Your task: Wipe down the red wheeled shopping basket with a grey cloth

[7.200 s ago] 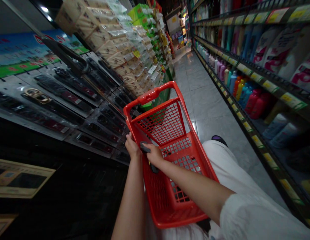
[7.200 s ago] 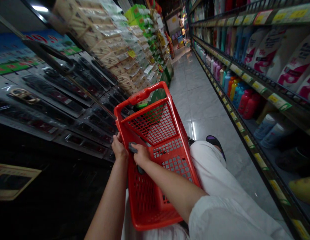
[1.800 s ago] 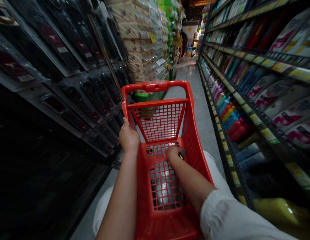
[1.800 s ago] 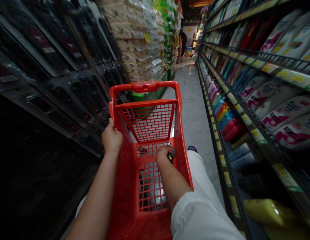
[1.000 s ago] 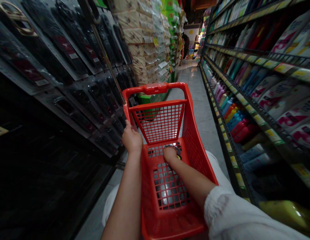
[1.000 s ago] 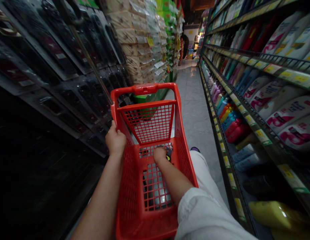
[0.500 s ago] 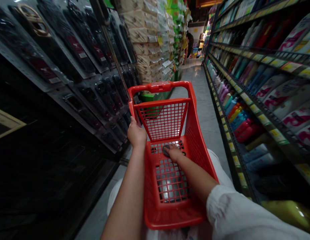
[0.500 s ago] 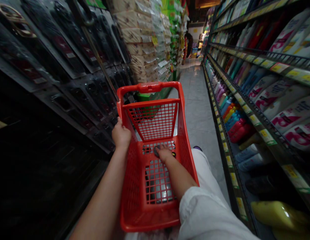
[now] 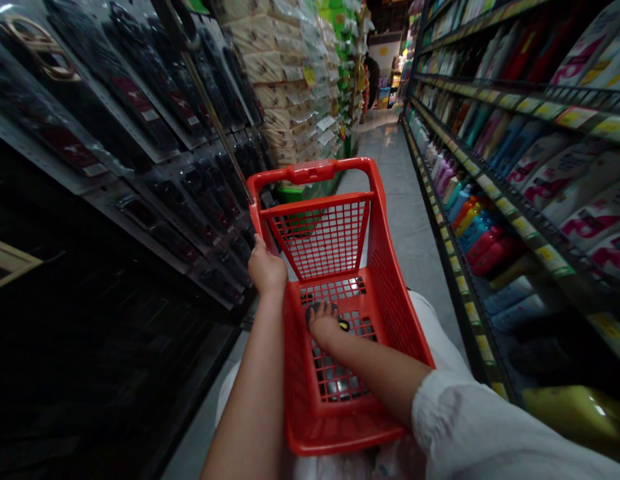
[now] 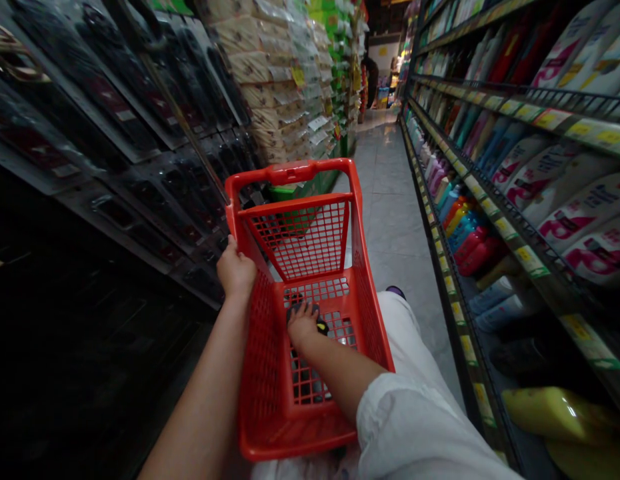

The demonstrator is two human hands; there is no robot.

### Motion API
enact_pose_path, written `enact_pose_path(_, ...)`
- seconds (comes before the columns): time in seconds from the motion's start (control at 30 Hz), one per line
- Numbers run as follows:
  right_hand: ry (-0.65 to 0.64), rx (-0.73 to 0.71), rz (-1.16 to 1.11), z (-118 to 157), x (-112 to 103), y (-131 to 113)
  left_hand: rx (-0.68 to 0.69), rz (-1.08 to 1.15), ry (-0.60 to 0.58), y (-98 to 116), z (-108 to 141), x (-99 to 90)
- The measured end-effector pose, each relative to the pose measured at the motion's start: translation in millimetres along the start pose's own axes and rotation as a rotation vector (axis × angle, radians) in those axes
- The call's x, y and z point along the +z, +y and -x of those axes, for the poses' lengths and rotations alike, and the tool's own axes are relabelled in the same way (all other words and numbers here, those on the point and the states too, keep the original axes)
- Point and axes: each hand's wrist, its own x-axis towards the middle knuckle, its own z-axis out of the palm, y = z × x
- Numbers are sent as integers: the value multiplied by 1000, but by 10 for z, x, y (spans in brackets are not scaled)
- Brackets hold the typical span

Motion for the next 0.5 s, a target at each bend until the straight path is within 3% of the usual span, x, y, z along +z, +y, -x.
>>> enact_pose_path(0.13,29,322,-23,-101,-264,532,-6,44,9,-34,-26,25)
enact_pose_path(0.23,116,303,-116,-119,-330,669,-1,95,20,-53,-41,50)
enact_pose_path(0.37,166,19,-355,-110,-224,297,-13,150,35,-64,-58,84)
enact_pose_path(0.5,220,7,-761,-143,-34,-209,-19,252,49,-136,-109,137)
